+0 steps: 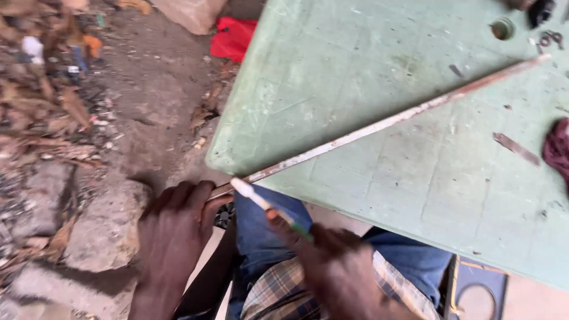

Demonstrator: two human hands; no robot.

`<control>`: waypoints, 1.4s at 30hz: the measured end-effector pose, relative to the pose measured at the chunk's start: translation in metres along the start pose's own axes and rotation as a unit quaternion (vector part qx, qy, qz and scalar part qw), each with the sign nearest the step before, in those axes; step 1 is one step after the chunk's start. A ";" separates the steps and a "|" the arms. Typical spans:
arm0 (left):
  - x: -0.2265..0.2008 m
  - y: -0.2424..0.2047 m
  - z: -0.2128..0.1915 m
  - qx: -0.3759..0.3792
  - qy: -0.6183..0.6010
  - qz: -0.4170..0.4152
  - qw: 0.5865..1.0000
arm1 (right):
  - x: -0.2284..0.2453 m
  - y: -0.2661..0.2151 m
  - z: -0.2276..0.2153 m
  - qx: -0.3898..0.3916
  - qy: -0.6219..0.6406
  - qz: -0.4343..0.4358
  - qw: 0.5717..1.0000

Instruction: Polishing a long metal bar using a toothbrush and a small abrasive pad on a workbench.

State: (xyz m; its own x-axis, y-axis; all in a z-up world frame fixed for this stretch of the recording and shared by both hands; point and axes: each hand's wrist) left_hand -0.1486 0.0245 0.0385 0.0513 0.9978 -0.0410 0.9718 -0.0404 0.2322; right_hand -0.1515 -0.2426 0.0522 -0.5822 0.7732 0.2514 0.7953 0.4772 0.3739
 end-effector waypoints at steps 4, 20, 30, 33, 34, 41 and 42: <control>-0.001 0.001 -0.001 -0.014 0.015 0.003 1.000 | -0.107 -0.006 0.006 -0.198 0.332 0.681 0.621; 0.005 -0.008 0.020 -0.044 0.074 -0.047 0.995 | -0.250 -0.085 0.007 0.009 -0.149 0.249 0.957; -0.017 0.021 0.001 0.341 -0.032 -0.183 0.921 | -0.020 -0.020 -0.020 0.027 0.142 0.163 0.976; -0.018 0.024 0.002 0.352 -0.019 -0.190 0.916 | -0.029 -0.043 -0.002 0.001 0.145 0.156 0.977; -0.019 0.026 0.004 0.369 -0.022 -0.223 0.902 | -0.048 -0.057 0.006 -0.052 0.081 0.136 0.986; -0.017 0.009 0.018 0.246 0.022 -0.184 0.951 | -0.177 -0.058 -0.059 -0.126 -0.182 0.247 0.943; -0.017 0.011 0.017 0.271 0.012 -0.186 0.944 | -0.170 -0.075 -0.049 -0.111 -0.165 0.253 0.947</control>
State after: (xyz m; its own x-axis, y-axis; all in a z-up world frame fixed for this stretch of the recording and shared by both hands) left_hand -0.1347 0.0059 0.0251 -0.3162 0.9487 0.0021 0.8966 0.2996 -0.3260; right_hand -0.1202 -0.4303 0.0254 -0.0224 0.9851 0.1703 0.8818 -0.0608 0.4676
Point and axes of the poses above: each hand's wrist, its own y-axis towards the middle knuckle, its own z-axis out of the palm, x = y × z, and after that the axes turned 7 degrees about -x, right-handed
